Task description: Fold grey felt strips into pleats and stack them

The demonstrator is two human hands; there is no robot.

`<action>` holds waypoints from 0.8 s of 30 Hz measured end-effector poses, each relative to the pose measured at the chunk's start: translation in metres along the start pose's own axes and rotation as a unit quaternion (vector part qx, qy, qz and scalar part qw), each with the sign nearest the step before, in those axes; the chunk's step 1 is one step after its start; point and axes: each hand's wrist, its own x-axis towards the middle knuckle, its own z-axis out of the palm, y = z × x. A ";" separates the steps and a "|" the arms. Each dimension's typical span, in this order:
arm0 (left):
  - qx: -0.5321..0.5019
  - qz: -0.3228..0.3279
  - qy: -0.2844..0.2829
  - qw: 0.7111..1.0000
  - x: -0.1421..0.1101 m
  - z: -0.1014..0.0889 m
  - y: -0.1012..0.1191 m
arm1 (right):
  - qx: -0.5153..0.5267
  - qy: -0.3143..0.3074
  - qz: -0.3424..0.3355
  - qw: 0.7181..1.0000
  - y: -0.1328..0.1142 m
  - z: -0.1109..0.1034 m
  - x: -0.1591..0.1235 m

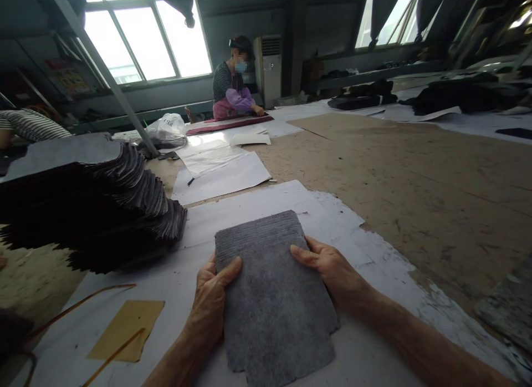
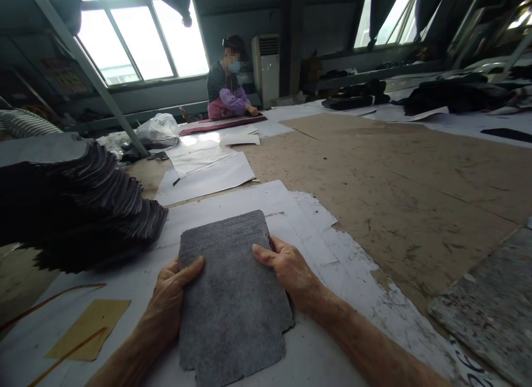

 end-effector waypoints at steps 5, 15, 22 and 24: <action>-0.010 0.006 -0.024 1.000 -0.001 -0.001 -0.001 | -0.074 0.015 -0.088 0.993 0.003 -0.004 -0.002; 0.190 0.230 0.026 0.954 -0.002 -0.009 -0.007 | -0.064 0.029 -0.089 0.994 0.000 -0.001 -0.003; 0.041 0.040 -0.029 0.998 -0.002 -0.004 -0.003 | -0.100 0.076 -0.178 0.976 0.008 -0.006 -0.001; -0.034 -0.061 -0.057 0.996 0.000 -0.002 -0.001 | -0.185 0.107 -0.225 0.951 0.010 -0.009 -0.001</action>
